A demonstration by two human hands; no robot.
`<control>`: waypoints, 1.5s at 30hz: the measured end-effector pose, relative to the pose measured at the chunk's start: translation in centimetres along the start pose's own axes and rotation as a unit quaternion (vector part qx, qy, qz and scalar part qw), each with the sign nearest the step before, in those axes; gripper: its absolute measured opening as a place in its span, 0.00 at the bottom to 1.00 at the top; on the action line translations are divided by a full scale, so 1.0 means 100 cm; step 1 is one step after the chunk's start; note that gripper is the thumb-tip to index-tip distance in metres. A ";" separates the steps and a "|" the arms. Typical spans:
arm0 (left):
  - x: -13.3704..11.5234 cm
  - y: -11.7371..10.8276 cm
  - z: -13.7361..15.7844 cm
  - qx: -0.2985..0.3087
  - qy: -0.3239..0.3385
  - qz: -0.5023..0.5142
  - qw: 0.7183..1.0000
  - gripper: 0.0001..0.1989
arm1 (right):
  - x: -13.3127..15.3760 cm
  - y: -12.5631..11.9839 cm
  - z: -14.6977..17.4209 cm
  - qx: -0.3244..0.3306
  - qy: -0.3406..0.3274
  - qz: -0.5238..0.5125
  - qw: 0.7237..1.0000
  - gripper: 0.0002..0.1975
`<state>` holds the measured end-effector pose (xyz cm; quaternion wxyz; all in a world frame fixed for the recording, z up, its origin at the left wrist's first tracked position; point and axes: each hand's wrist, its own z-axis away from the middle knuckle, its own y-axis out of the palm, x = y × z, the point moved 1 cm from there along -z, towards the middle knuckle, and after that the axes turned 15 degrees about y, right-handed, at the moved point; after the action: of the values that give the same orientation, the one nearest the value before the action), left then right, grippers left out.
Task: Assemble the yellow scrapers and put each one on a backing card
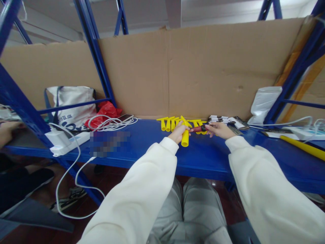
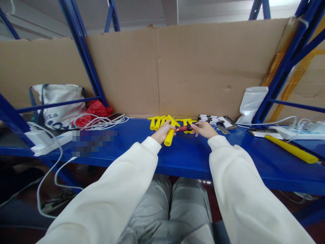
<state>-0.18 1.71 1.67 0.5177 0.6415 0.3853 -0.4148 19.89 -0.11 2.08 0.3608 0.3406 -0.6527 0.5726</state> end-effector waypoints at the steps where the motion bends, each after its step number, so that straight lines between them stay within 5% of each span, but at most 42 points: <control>1: 0.000 -0.001 0.000 -0.002 0.002 0.003 1.000 0.47 | 0.002 -0.001 0.001 -0.026 0.011 -0.041 0.999 0.19; 8: 0.002 -0.001 0.001 0.006 -0.017 -0.007 1.000 0.48 | 0.011 -0.006 0.009 -0.214 0.024 -0.196 0.957 0.16; 13: 0.006 -0.002 0.001 0.015 -0.036 -0.026 0.999 0.47 | 0.014 -0.010 0.011 -0.313 0.079 -0.315 0.892 0.15; 20: 0.009 -0.004 -0.002 0.049 -0.014 -0.078 0.996 0.42 | 0.002 -0.020 -0.002 -0.352 0.065 -0.416 0.836 0.15; 34: 0.006 -0.001 0.004 0.058 -0.020 -0.067 0.996 0.50 | -0.007 -0.018 -0.010 -0.307 0.010 -0.429 0.849 0.17; 45: 0.006 -0.001 0.006 0.055 -0.026 -0.055 0.997 0.51 | -0.005 -0.018 -0.009 -0.318 0.033 -0.426 0.846 0.17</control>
<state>-0.09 1.15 0.97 0.4678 0.6359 0.3833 -0.4795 21.80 0.61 2.61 0.6794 0.4329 -0.5771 0.1344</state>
